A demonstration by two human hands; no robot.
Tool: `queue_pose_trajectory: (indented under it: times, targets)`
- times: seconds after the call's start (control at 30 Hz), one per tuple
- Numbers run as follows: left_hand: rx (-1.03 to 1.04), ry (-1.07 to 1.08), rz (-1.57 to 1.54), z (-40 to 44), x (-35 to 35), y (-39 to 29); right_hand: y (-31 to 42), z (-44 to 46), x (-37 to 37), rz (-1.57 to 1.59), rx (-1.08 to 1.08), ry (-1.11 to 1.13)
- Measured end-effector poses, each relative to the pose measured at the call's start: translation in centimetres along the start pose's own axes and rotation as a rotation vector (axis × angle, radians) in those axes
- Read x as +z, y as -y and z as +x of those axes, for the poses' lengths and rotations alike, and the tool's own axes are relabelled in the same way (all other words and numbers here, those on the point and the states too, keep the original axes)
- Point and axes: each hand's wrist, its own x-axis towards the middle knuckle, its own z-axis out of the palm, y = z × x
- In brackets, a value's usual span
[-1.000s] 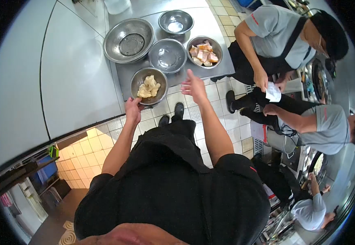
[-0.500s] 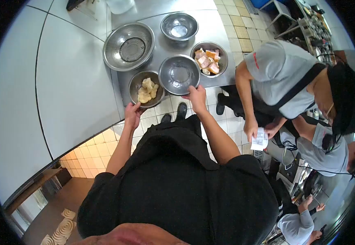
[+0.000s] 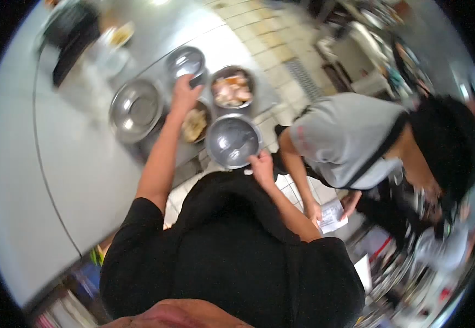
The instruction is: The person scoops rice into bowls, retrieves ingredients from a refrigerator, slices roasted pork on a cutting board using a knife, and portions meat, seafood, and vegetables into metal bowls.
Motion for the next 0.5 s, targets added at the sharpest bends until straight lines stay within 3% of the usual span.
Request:
queue_pose_trajectory:
  times: [0.07,0.1,0.13,0.2,0.33,0.4,0.43,0.5]
  targets:
    - [-0.129,0.255,0.237,3.8,3.8,2.3,0.1,-0.9,-0.4,-0.053,0.096,-0.092]
    - [-0.339,0.504,0.302,6.0,3.6,0.9,-0.6,-1.6,-0.5,-0.060,0.034,-0.168]
    - [-0.329,0.476,0.406,7.6,4.3,1.9,-1.3,-1.7,-0.3,-0.077,-0.030,-0.214]
    - [-0.415,0.326,0.478,11.5,5.9,3.9,-2.4,0.2,1.6,0.042,0.019,-0.248]
    - [-0.246,0.182,0.320,12.7,6.8,7.8,-3.6,-1.8,3.9,0.074,0.174,-0.332]
    - [-0.166,-0.082,0.127,11.6,3.2,4.4,-2.6,-6.1,3.2,0.124,0.208,-0.398]
    - [-0.137,-0.187,0.025,10.8,2.8,5.0,-6.3,-6.1,4.8,0.268,0.141,-0.450]
    - [-0.083,-0.421,-0.114,10.4,1.9,5.3,-6.6,-7.5,6.0,0.421,0.269,-0.457]
